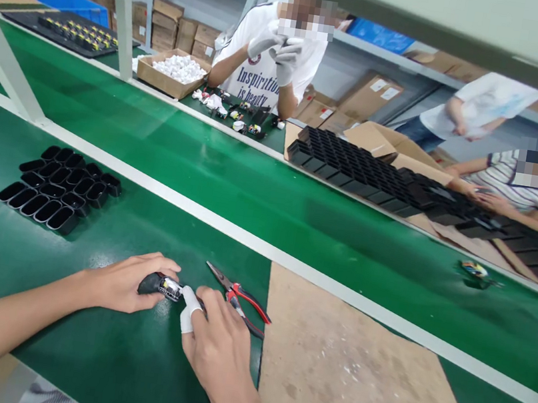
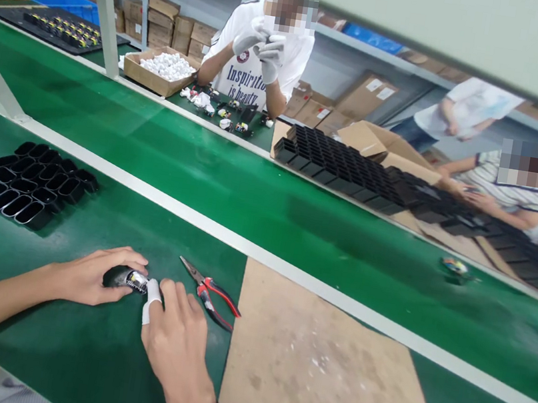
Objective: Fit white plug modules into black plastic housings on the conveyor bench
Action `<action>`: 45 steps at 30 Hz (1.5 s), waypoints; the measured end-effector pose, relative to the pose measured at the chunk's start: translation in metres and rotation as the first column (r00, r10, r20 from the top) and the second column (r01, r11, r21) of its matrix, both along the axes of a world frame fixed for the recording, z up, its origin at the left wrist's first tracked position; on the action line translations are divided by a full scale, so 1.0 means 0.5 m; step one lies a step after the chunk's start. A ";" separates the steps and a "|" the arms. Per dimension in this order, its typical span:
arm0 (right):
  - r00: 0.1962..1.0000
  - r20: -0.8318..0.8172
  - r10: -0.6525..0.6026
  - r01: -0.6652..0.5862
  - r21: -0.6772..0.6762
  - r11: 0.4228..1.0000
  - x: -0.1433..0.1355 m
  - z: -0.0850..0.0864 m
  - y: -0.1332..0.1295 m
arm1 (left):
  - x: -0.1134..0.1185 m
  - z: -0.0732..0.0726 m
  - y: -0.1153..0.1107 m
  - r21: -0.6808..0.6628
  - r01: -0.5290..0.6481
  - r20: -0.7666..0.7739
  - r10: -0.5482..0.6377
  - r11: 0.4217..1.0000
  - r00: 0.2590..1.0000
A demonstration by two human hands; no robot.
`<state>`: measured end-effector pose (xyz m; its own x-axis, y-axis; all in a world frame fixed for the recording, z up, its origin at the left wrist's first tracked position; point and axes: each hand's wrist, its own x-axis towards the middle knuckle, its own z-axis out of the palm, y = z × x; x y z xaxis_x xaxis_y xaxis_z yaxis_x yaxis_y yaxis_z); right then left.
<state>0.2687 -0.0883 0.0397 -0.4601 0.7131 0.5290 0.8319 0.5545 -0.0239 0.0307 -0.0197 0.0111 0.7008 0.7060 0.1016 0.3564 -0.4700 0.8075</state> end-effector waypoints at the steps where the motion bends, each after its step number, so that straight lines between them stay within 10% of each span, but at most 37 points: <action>1: 1.000 -0.001 0.003 -0.003 -0.004 1.000 -0.001 0.000 0.000 | 0.000 0.000 0.000 -0.001 -0.001 0.000 0.001 1.000 1.000; 16: 0.983 0.103 -0.151 0.166 -0.163 0.973 0.027 -0.065 0.007 | -0.007 -0.004 0.011 0.314 0.103 0.151 -0.157 0.944 0.976; 23: 0.978 -0.205 -0.025 0.001 -0.117 0.993 0.014 -0.038 0.007 | -0.003 -0.008 -0.002 0.348 0.091 0.118 -0.139 0.933 0.983; 27: 0.971 -0.237 0.006 -0.017 -0.045 0.999 0.013 -0.040 0.012 | 0.006 -0.010 0.003 -0.051 -0.132 0.318 0.141 0.990 0.937; 32: 0.970 -0.239 0.042 -0.043 -0.003 0.999 0.013 -0.061 0.019 | 0.004 0.007 0.041 -0.796 -0.152 0.370 0.670 0.586 0.644; 35: 0.968 -0.232 0.097 -0.100 -0.003 0.995 0.009 -0.072 0.017 | -0.002 0.012 0.057 -0.842 -0.148 0.361 0.744 0.520 0.562; 45: 0.975 -0.141 0.171 -0.183 -0.073 0.980 -0.017 -0.082 -0.006 | 0.000 0.014 0.053 -0.683 -0.312 0.349 0.670 0.661 0.655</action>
